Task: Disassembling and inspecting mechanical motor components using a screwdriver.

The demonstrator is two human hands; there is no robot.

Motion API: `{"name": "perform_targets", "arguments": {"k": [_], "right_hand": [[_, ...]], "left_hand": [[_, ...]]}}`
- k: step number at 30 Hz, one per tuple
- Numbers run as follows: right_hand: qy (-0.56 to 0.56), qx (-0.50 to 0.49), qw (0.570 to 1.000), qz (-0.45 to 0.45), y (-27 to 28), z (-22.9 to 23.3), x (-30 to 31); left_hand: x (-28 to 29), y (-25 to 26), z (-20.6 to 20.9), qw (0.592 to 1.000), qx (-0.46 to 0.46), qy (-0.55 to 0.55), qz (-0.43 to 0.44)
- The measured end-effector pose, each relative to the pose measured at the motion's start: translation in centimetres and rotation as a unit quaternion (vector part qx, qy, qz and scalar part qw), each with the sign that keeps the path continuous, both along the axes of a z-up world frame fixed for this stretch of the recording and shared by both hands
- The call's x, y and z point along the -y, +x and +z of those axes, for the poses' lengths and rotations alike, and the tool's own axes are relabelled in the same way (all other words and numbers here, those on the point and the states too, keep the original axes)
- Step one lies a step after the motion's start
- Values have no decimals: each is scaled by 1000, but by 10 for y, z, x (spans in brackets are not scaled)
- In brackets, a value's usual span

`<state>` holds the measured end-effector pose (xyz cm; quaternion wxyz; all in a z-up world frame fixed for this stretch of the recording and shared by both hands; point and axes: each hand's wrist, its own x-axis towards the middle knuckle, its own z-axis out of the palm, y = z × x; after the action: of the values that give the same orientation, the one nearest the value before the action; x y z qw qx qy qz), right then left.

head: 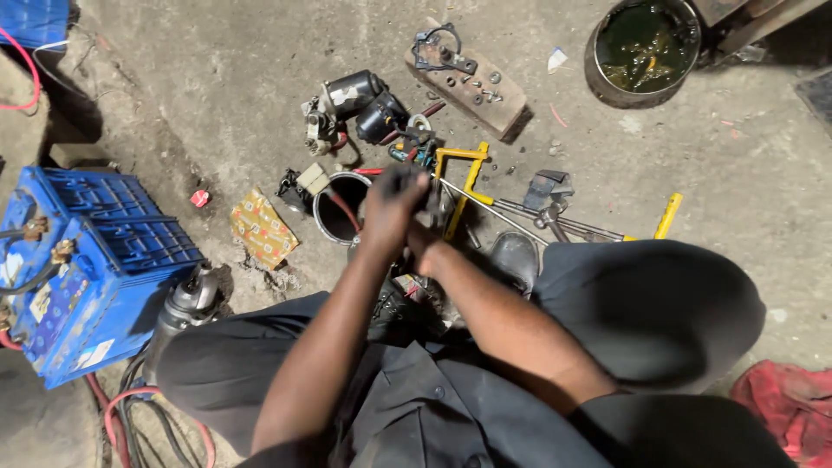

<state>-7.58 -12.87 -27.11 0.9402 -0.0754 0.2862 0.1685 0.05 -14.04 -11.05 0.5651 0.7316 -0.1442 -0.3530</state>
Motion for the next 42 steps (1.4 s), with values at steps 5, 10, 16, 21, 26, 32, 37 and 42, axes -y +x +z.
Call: {"name": "perform_targets", "arguments": {"k": [5,10,16,21,26,32,37,42], "right_hand": [[-48,-140,988,34,-24,45,-73],[-50,-156,986,32,0,25,40],[-47,-179,982,48,-6,16,49],[-39,-191,979,61,-4,35,46],[-44,-190,978,78,3,60,43],[-51,-177,979,90,35,84,18],[-21,-124,990,71,2,58,18],[-35,-154,982,102,5,56,15]], "left_hand": [[60,53,-122,909,-385,-121,107],[96,65,-199,986,95,129,-42],[122,57,-256,676,484,423,-360],[133,56,-250,649,458,450,-408],[135,57,-250,655,452,439,-416],[126,65,-210,652,457,390,-462],[134,79,-123,917,196,274,-216],[161,85,-124,900,310,180,-248]]}}
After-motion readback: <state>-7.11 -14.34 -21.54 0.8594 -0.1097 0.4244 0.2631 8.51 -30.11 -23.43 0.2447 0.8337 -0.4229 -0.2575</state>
